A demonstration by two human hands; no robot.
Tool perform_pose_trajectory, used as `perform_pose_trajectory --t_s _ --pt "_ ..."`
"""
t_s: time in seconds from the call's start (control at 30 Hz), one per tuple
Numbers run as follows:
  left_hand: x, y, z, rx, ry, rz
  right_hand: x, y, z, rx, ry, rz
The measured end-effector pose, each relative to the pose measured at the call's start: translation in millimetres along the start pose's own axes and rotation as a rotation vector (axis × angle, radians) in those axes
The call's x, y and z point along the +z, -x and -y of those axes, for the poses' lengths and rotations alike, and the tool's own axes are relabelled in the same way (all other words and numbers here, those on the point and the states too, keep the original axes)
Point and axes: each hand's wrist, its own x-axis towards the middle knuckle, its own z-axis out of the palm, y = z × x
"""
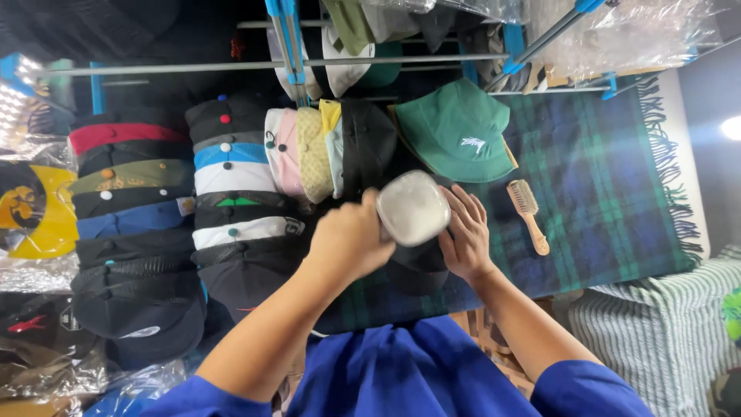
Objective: The person is cleaning and reshaping various baseball caps and bucket hats using a brush and a hair dryer.
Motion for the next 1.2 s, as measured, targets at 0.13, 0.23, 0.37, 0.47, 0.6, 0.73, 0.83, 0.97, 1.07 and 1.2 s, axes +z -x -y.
perform_pose_trajectory --t_s 0.13,0.23,0.37,0.47,0.6,0.73,0.83,0.97,1.07,1.2 --pt "6 -8 5 -0.020 0.068 0.072 -16 -21 -11 0.011 -0.090 0.161" --pt "9 -13 8 -0.086 0.137 -0.103 -10 -46 -27 -0.010 -0.185 0.174" --pt "1 0 -4 -0.017 0.004 0.017 13 -55 -37 -0.040 -0.374 0.093" --pt "6 -8 11 -0.130 0.096 -0.009 17 -54 -30 0.026 -0.399 0.107" --pt "9 9 -5 -0.086 0.217 0.063 4 -69 -22 0.024 -0.422 0.235" --pt "20 1 12 -0.183 0.308 -0.080 19 -64 -39 0.021 -0.522 0.199" --pt "26 15 4 -0.147 0.150 -0.142 17 -64 -43 0.042 -0.422 0.286" --pt "50 14 27 -0.231 0.371 -0.170 1 -75 -10 0.168 -0.224 0.391" --pt "45 26 13 -0.229 0.382 -0.204 2 -75 -13 0.188 -0.198 0.389" --pt "77 15 35 -0.338 0.518 -0.292 5 -69 -20 0.193 -0.186 0.439"
